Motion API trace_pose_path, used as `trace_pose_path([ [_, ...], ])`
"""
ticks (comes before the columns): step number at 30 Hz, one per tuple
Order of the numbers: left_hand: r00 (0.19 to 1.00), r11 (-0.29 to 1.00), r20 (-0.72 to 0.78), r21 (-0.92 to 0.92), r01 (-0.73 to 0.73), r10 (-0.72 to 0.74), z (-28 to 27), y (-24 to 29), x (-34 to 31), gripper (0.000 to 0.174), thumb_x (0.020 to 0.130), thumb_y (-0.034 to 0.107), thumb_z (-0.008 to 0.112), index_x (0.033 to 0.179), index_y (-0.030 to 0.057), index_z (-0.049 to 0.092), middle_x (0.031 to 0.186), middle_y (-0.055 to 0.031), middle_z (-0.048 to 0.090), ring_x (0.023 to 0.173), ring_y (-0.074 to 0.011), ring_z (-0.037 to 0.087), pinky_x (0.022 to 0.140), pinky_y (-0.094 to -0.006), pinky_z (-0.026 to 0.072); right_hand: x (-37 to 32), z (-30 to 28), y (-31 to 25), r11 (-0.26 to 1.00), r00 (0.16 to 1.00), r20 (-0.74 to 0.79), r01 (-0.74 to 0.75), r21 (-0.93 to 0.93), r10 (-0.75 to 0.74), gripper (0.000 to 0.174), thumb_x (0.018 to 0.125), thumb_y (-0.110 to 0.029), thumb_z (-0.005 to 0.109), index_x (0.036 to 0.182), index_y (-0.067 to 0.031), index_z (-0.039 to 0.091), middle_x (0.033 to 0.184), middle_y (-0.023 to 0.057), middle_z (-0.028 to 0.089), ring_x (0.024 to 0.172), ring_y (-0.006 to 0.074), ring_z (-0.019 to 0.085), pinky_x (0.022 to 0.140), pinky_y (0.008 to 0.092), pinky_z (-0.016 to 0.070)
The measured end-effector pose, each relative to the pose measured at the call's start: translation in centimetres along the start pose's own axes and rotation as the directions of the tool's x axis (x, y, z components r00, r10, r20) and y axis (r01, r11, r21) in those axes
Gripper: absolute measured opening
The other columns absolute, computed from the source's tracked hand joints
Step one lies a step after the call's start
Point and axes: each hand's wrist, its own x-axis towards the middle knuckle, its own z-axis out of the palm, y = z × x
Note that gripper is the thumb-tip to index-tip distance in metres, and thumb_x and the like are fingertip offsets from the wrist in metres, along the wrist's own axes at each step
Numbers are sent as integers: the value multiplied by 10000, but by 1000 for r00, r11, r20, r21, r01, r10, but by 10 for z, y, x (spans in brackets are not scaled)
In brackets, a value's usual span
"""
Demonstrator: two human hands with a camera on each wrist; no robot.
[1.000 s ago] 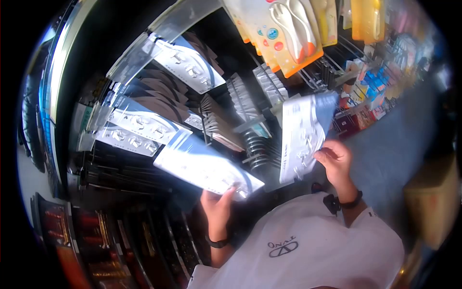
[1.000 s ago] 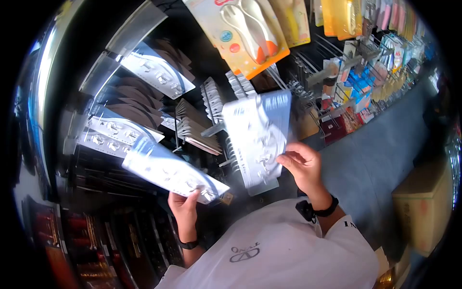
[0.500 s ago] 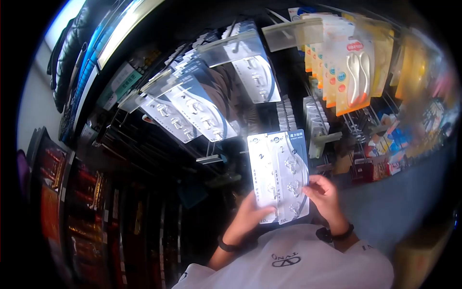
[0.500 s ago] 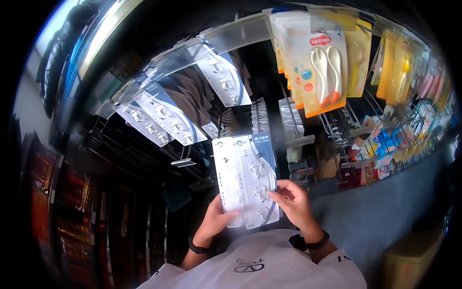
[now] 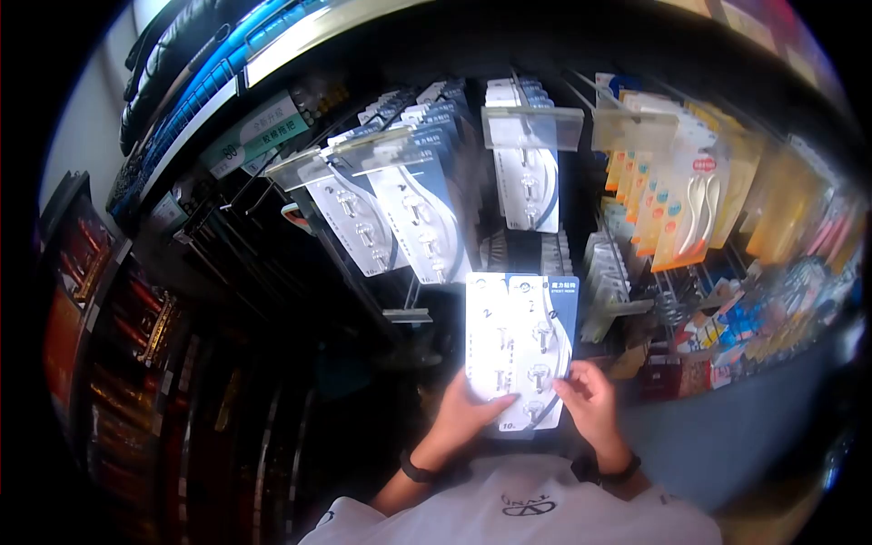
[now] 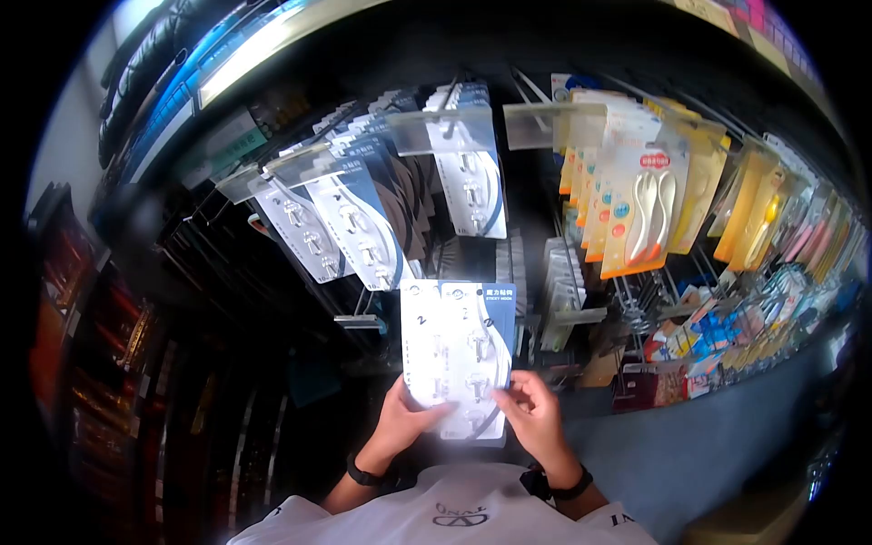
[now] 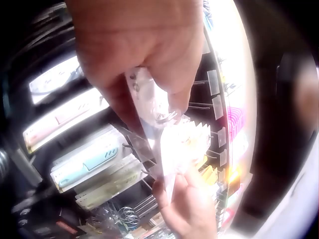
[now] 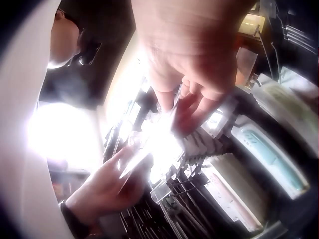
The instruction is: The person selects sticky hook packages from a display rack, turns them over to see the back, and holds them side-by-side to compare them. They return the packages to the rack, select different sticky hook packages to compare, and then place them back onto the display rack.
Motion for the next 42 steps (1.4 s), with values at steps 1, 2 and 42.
trace_pose_path([
  [1,1000,1000,-25,-27,1,-1,0,3,1,644,762,22,818,1300,-35,468,1214,-130,633,1094,-198,634,934,-342,524,0,-1,2,998,999,45,5,-68,-2,186,915,-48,693,1057,31,604,888,1,640,748,9,554,604,160,431],
  [2,998,997,-58,-76,-27,22,-2,-1,2,605,773,14,804,1278,-32,472,1209,-138,634,1086,-203,640,917,-343,533,-1,-3,6,991,996,89,11,-136,1,182,917,-58,695,1047,32,606,886,0,637,746,6,551,597,162,431],
  [42,971,972,-237,-229,-49,-7,-86,-40,-40,401,843,12,740,1198,-24,558,1107,-127,690,990,-200,682,877,-330,537,103,44,-34,979,979,-54,192,-66,-195,266,1015,-259,566,999,6,555,772,37,594,567,120,624,522,227,464],
])
